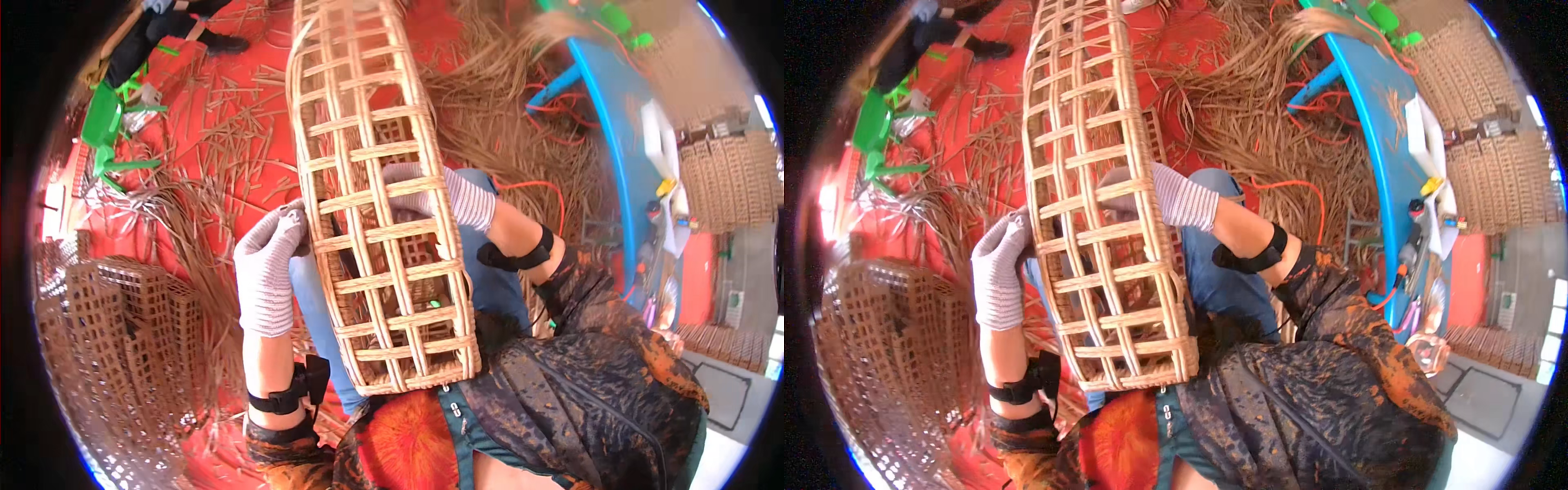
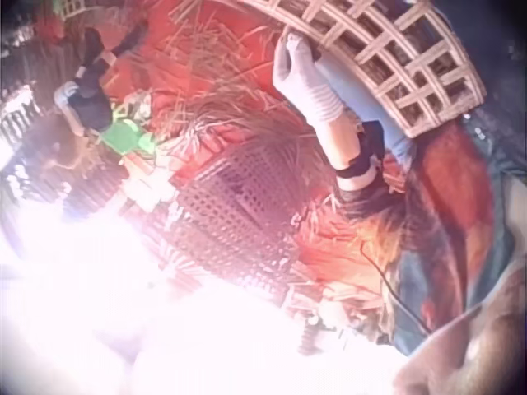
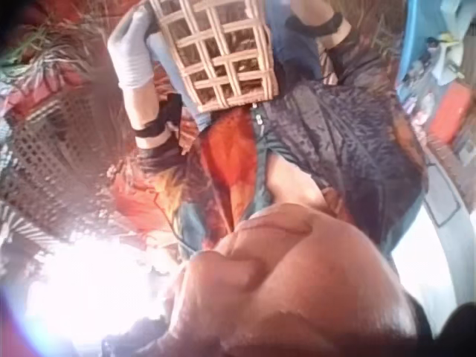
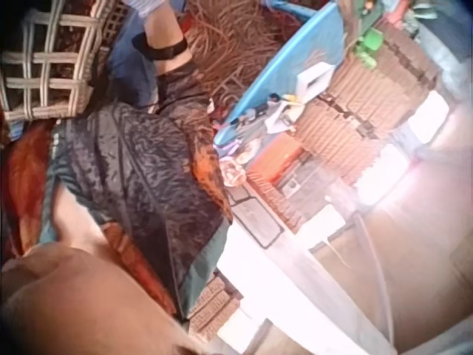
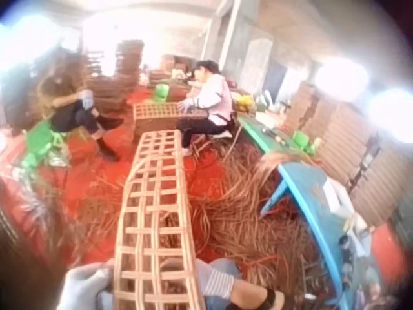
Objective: Assembling and securing bamboo cages or frames using manual weaving and a pneumatic stapler.
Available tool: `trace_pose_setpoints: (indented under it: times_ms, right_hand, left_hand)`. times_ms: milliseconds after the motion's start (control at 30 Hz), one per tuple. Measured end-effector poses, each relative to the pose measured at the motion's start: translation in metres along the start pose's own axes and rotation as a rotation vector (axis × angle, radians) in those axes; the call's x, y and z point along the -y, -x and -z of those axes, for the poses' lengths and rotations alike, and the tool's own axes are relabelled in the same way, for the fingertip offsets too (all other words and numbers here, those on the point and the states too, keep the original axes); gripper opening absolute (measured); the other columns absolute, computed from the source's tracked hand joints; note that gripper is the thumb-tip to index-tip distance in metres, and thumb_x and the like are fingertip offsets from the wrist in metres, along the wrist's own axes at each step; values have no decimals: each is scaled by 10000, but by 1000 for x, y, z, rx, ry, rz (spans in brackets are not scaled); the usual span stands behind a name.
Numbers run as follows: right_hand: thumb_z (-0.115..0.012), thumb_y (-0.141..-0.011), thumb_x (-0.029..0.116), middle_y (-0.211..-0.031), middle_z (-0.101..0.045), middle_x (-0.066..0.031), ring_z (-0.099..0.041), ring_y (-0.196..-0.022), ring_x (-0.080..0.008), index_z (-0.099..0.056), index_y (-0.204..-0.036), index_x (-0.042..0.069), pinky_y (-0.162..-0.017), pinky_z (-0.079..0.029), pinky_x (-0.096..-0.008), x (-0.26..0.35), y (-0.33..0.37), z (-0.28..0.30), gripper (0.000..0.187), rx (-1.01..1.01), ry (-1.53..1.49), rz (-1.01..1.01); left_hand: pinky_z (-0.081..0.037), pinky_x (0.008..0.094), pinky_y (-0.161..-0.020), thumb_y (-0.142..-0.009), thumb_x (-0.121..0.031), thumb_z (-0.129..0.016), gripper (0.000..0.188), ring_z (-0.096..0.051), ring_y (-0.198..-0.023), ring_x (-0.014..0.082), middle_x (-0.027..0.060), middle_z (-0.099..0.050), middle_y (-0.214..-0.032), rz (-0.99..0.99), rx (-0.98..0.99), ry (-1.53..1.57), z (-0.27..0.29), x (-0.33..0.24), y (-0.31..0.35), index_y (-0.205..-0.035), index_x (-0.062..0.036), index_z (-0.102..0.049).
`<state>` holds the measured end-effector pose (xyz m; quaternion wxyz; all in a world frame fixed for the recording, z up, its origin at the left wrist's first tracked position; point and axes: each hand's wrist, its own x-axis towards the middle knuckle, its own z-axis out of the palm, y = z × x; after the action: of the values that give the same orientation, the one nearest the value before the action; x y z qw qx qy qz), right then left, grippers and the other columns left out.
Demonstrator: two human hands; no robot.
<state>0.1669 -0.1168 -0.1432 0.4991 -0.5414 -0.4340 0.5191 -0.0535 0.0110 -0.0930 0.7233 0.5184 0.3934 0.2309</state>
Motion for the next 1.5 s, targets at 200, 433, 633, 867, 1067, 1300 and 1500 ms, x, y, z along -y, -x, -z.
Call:
trace_pose_setpoints:
  times_ms: [200, 433, 633, 867, 1067, 1300, 1500]
  right_hand:
    - [-614, -918, 245, -964, -638, -47, -629, -816, -132, -601, -1074, 30, -728, -576, -303, -11, 2, 2, 266, -37, -408, -237]
    - [-677, -878, 188, -1004, -627, -50, -603, -953, -137, -579, -1137, 20, -818, -538, -287, -18, -8, 11, 325, 23, -91, -69]
    - [-678, -862, 117, -1014, -619, -39, -597, -903, -117, -579, -1132, 3, -789, -542, -267, -8, -10, 7, 310, 5, -37, -14]
    - [-682, -863, 154, -959, -633, -29, -589, -856, -109, -598, -1127, 3, -733, -522, -246, 11, -7, -1, 316, 75, -34, -42]
    - [-687, -863, 190, -909, -664, -26, -575, -725, -113, -620, -1147, 4, -624, -503, -264, -17, -13, 17, 346, -21, -141, 187]
    - [-687, -818, 334, -777, -649, -183, -637, -696, -299, -643, -1034, 38, -655, -503, -363, 15, -8, 30, 369, -240, 649, 59]
    - [-595, -889, 308, -805, -686, -118, -648, -707, -162, -652, -1045, 81, -686, -510, -324, 17, 3, 24, 282, -236, 439, 125]
  left_hand:
    - [-443, 211, -626, -907, -187, -612, 241, -588, -684, 79, 27, -666, -788, 48, 74, 83, -5, 2, -3, -1039, 2, -684]
    - [-446, 207, -557, -909, -247, -612, 259, -594, -616, 81, 17, -652, -754, 76, 135, 43, -8, -4, -12, -1013, -21, -686]
    - [-429, 200, -512, -886, -258, -639, 257, -573, -588, 61, 12, -633, -731, 80, 126, -68, -15, -14, -20, -971, -19, -679]
    - [-422, 202, -513, -904, -220, -574, 257, -558, -583, 78, 24, -617, -733, 96, 145, -89, -12, -19, -20, -971, 10, -666]
    - [-399, 192, -507, -902, -326, -610, 338, -525, -551, 65, 10, -591, -698, 150, 110, -231, -19, -30, -23, -980, -3, -665]
    - [-392, 212, -506, -905, -336, -597, 269, -508, -561, 63, -30, -560, -696, 115, 5, -335, -28, -39, -19, -861, -72, -625]
    - [-425, 278, -862, -938, -220, -566, 289, -568, -959, 138, 49, -616, -1025, 173, 53, -308, 0, -40, -31, -1112, 3, -626]
